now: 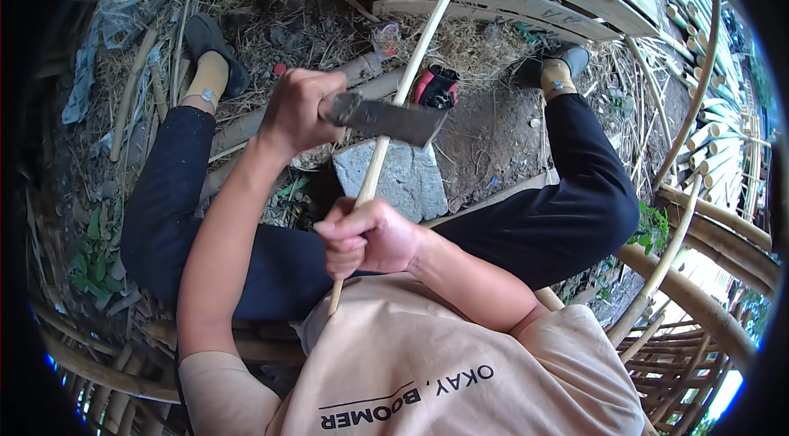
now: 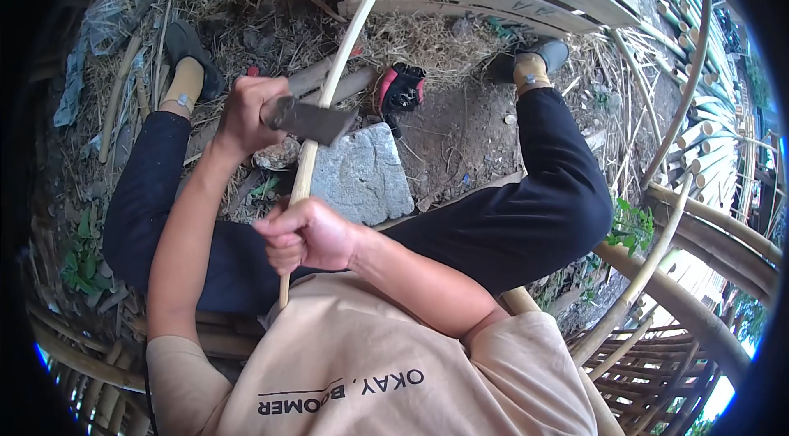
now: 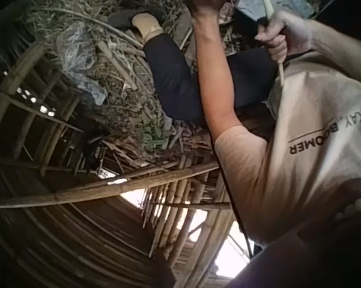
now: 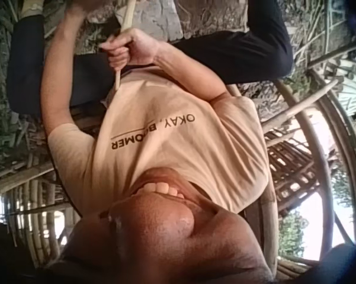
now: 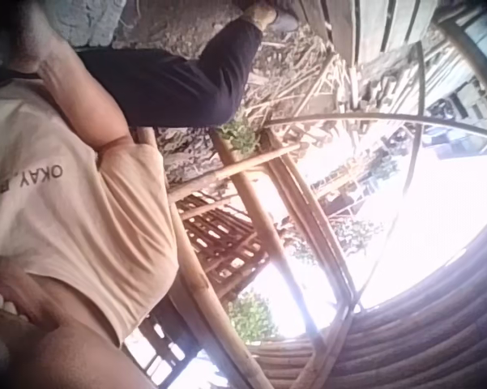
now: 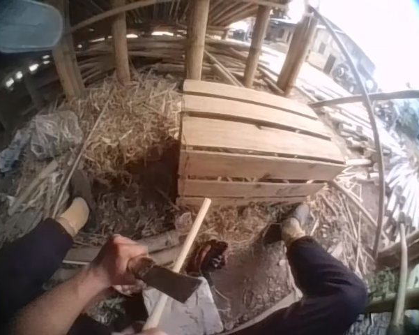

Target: The person shaves a thin wooden pole using a knife, stripping away sections of the bark and outer layer to smooth the surface.

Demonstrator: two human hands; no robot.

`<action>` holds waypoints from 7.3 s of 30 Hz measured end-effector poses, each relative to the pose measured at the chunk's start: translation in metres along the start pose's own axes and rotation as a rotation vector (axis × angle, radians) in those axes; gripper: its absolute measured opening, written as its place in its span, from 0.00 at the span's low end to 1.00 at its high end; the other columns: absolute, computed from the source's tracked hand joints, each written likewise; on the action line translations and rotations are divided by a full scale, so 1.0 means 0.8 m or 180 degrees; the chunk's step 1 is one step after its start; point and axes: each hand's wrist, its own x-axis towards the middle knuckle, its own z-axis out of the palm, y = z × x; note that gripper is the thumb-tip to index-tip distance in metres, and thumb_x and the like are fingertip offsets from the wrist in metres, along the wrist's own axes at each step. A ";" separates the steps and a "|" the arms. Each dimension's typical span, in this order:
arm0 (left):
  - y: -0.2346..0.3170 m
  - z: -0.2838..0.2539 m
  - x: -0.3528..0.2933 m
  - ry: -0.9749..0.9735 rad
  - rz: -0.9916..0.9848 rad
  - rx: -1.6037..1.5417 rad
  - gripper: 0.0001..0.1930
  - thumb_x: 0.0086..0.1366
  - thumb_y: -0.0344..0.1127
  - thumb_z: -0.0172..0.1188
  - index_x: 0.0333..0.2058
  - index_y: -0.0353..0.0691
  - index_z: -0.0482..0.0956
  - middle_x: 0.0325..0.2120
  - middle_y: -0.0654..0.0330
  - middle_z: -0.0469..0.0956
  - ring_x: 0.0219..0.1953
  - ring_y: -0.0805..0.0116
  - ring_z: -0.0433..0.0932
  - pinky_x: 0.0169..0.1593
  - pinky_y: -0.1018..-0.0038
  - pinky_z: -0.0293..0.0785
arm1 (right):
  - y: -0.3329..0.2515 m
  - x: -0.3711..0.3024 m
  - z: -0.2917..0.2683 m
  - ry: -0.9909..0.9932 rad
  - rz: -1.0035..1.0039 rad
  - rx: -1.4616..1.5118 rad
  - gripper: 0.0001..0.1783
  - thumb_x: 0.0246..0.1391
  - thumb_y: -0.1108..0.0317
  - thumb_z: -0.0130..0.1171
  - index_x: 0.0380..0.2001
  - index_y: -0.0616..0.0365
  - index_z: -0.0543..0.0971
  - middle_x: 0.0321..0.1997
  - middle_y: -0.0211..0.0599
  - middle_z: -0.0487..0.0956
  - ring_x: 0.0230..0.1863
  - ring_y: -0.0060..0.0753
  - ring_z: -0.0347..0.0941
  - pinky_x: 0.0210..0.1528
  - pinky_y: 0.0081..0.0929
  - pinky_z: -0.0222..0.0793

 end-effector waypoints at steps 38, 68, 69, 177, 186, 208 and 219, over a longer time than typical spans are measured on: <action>-0.028 -0.048 0.064 0.0268 0.0057 0.1339 0.08 0.51 0.32 0.57 0.17 0.40 0.70 0.12 0.51 0.73 0.17 0.48 0.77 0.24 0.59 0.73 | 0.035 0.020 0.007 0.1793 -0.0322 -0.0474 0.28 0.70 0.59 0.50 0.13 0.49 0.58 0.14 0.23 0.53 0.15 0.24 0.48 0.23 0.28 0.47; 0.017 -0.086 0.053 0.0890 -0.0460 0.0475 0.10 0.57 0.28 0.59 0.20 0.34 0.68 0.11 0.56 0.62 0.14 0.66 0.66 0.23 0.68 0.61 | 0.040 0.020 -0.013 0.1854 -0.0489 -0.0458 0.29 0.70 0.54 0.49 0.14 0.49 0.58 0.14 0.23 0.54 0.16 0.25 0.49 0.23 0.27 0.48; 0.026 -0.091 0.042 0.0660 -0.0431 0.0445 0.10 0.56 0.27 0.59 0.20 0.34 0.68 0.11 0.55 0.63 0.14 0.63 0.67 0.23 0.68 0.61 | 0.038 0.020 -0.015 0.1914 -0.0547 -0.0485 0.29 0.70 0.53 0.49 0.14 0.48 0.58 0.14 0.23 0.53 0.16 0.24 0.48 0.23 0.27 0.48; 0.093 -0.163 -0.101 0.0981 -0.2885 -0.0069 0.16 0.66 0.41 0.64 0.25 0.36 0.73 0.18 0.70 0.67 0.21 0.81 0.62 0.27 0.75 0.60 | -0.395 -0.528 0.157 0.0775 -0.3926 -0.0590 0.17 0.62 0.70 0.43 0.17 0.51 0.63 0.15 0.24 0.61 0.14 0.19 0.56 0.15 0.19 0.59; 0.060 -0.197 -0.107 0.2433 -0.2349 -0.0715 0.12 0.68 0.37 0.64 0.27 0.39 0.75 0.19 0.69 0.71 0.21 0.82 0.67 0.30 0.79 0.67 | -0.362 -0.552 0.073 0.0956 -0.4950 -0.0340 0.22 0.65 0.53 0.41 0.19 0.52 0.62 0.18 0.31 0.61 0.18 0.28 0.58 0.19 0.25 0.59; 0.026 -0.112 -0.097 0.2134 -0.2851 -0.1405 0.15 0.68 0.37 0.64 0.24 0.41 0.71 0.17 0.70 0.68 0.19 0.82 0.65 0.26 0.80 0.63 | -0.316 -0.563 0.059 0.4200 -0.2747 -0.2559 0.41 0.71 0.41 0.22 0.53 0.65 0.77 0.25 0.31 0.71 0.25 0.28 0.66 0.28 0.24 0.65; 0.018 -0.115 -0.108 0.2217 -0.3019 -0.1566 0.10 0.69 0.38 0.63 0.31 0.38 0.77 0.18 0.71 0.66 0.21 0.82 0.63 0.30 0.78 0.65 | -0.303 -0.496 0.065 0.4149 -0.4229 -0.2120 0.35 0.69 0.39 0.35 0.32 0.61 0.76 0.28 0.36 0.69 0.32 0.35 0.63 0.33 0.32 0.58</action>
